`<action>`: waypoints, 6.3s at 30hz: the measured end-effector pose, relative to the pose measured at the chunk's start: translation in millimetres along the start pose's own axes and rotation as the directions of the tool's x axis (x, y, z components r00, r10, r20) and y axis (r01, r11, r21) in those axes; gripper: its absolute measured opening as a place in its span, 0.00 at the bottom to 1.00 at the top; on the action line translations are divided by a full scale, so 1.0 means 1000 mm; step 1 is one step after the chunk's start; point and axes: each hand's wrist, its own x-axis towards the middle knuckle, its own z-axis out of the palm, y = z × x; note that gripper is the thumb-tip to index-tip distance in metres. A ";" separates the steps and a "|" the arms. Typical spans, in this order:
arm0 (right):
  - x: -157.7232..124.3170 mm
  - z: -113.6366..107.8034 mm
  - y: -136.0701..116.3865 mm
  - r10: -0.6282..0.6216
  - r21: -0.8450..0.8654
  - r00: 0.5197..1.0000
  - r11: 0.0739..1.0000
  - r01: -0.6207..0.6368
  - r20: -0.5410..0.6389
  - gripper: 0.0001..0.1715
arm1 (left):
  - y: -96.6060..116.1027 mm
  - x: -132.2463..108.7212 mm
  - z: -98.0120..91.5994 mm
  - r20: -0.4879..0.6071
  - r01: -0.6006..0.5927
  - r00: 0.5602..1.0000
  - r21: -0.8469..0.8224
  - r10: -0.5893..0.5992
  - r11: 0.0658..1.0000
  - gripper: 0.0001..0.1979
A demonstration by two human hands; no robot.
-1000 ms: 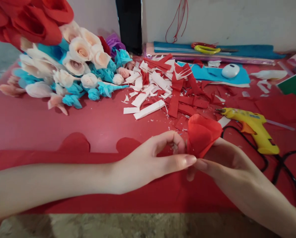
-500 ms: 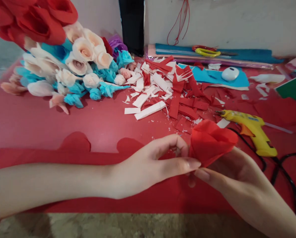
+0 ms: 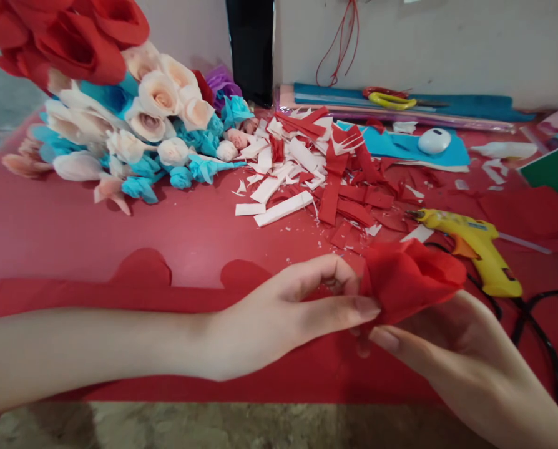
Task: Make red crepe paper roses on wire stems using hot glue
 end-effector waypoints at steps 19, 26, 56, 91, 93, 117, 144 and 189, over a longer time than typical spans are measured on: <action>0.000 0.007 -0.003 -0.103 -0.162 0.993 0.982 0.093 -0.052 0.31 | 0.003 -0.005 0.005 -0.088 -0.035 0.995 0.178 0.052 0.983 0.10; 0.001 0.005 -0.002 -0.056 -0.081 0.998 0.995 0.056 -0.001 0.28 | -0.004 -0.007 -0.001 -0.132 -0.280 0.915 0.473 0.381 0.835 0.10; 0.000 -0.007 -0.009 0.017 0.035 1.000 0.999 -0.018 0.010 0.12 | 0.013 0.000 -0.013 0.116 -0.509 0.692 0.779 0.713 0.367 0.03; 0.004 -0.003 -0.009 0.024 0.114 0.999 0.993 -0.027 0.034 0.07 | 0.004 -0.005 -0.012 0.030 -0.458 0.832 0.599 0.554 0.657 0.09; 0.003 -0.003 -0.009 0.029 0.125 0.999 0.992 -0.033 0.040 0.07 | 0.004 -0.005 -0.012 0.035 -0.453 0.839 0.598 0.543 0.661 0.09; 0.005 -0.003 -0.009 0.024 0.072 1.000 0.997 -0.024 0.002 0.04 | 0.006 0.001 -0.012 -0.026 -0.423 0.786 0.706 0.618 0.567 0.02; 0.009 -0.004 -0.011 0.023 0.123 1.000 0.992 -0.023 -0.005 0.05 | 0.007 0.004 -0.016 -0.145 -0.283 0.827 0.728 0.543 0.624 0.04; 0.010 -0.008 -0.006 0.015 0.030 1.000 0.999 -0.015 0.009 0.06 | 0.012 0.011 -0.024 -0.185 -0.248 0.849 0.688 0.495 0.683 0.09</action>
